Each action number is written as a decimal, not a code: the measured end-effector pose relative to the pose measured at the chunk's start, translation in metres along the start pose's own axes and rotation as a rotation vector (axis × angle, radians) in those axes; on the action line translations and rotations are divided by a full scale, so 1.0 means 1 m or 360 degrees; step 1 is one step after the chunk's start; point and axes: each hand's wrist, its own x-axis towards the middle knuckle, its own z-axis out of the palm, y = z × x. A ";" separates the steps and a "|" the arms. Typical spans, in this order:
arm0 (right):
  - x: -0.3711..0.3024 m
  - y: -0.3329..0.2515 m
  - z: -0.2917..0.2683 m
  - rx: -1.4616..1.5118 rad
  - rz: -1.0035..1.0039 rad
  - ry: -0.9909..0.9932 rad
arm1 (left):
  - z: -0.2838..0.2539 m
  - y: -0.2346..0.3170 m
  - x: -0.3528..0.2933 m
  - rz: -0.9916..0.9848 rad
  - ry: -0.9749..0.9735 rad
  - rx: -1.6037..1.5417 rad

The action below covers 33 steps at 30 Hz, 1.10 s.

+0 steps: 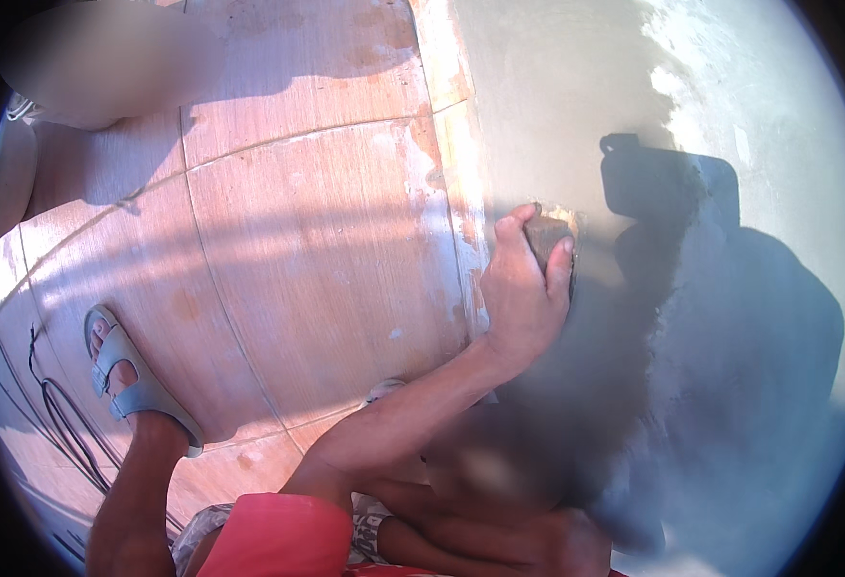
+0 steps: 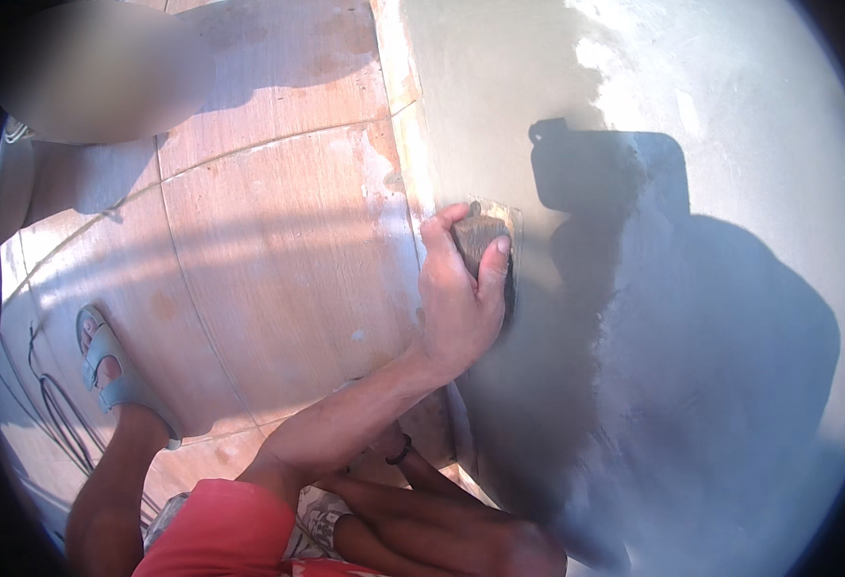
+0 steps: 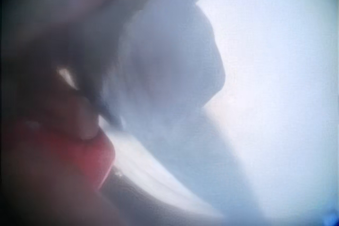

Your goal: The person sits on a tiled floor and uses a sponge to apply and smooth a wet plaster-like substance onto a vertical wall. They repeatedly dip the sponge into a bucket of water to clean it and then continue smoothing the wall surface.

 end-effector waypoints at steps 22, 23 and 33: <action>0.015 0.009 0.002 0.0072 -0.0287 -0.0071 | 0.013 0.060 -0.045 0.0456 -0.0244 -0.0026; 0.012 0.009 0.000 0.0084 -0.0296 -0.0064 | 0.016 0.072 -0.045 0.0705 -0.0244 0.0006; 0.004 0.009 0.004 0.0092 -0.0252 -0.0093 | 0.012 0.087 0.025 0.0153 -0.0103 0.0044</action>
